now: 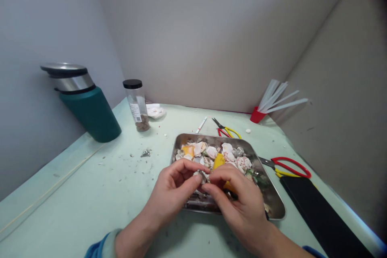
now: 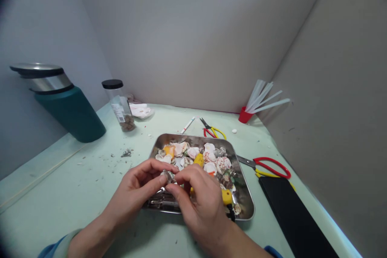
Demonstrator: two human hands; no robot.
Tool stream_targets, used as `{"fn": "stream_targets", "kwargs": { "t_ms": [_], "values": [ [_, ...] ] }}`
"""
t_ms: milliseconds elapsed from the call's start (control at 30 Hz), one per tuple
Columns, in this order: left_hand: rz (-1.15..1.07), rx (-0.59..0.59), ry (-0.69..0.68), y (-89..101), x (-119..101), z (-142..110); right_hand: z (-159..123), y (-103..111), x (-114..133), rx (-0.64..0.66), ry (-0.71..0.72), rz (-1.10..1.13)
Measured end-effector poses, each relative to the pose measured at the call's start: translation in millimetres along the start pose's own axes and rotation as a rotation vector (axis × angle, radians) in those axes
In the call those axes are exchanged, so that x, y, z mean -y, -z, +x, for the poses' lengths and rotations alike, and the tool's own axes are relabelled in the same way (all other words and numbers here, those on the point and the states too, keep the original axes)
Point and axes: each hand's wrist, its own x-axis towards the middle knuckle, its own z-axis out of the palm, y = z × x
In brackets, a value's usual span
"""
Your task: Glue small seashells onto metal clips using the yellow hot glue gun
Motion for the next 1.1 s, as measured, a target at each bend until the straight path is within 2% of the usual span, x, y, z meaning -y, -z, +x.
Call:
{"fn": "stream_targets", "kwargs": {
  "t_ms": [233, 567, 800, 933, 1100],
  "values": [
    [-0.034, -0.002, 0.047, 0.4, -1.5, 0.0, 0.0, 3.2, -0.7, 0.138, 0.030, -0.051],
    [-0.005, -0.008, 0.082, -2.0, -3.8, 1.1, 1.6, 3.6, -2.2, 0.158, 0.003, -0.001],
    [-0.056, 0.040, 0.107, -0.8, -1.1, 1.4, 3.4, 7.1, -1.1, 0.181, -0.014, -0.011],
    [-0.145, 0.044, 0.087, -1.2, -0.6, 2.4, 2.9, 6.7, -2.7, 0.183, -0.017, 0.009],
    [-0.122, 0.060, 0.066, -1.3, -2.9, 1.8, 4.9, 6.1, -3.8, 0.193, -0.054, 0.035]
  ]
}}
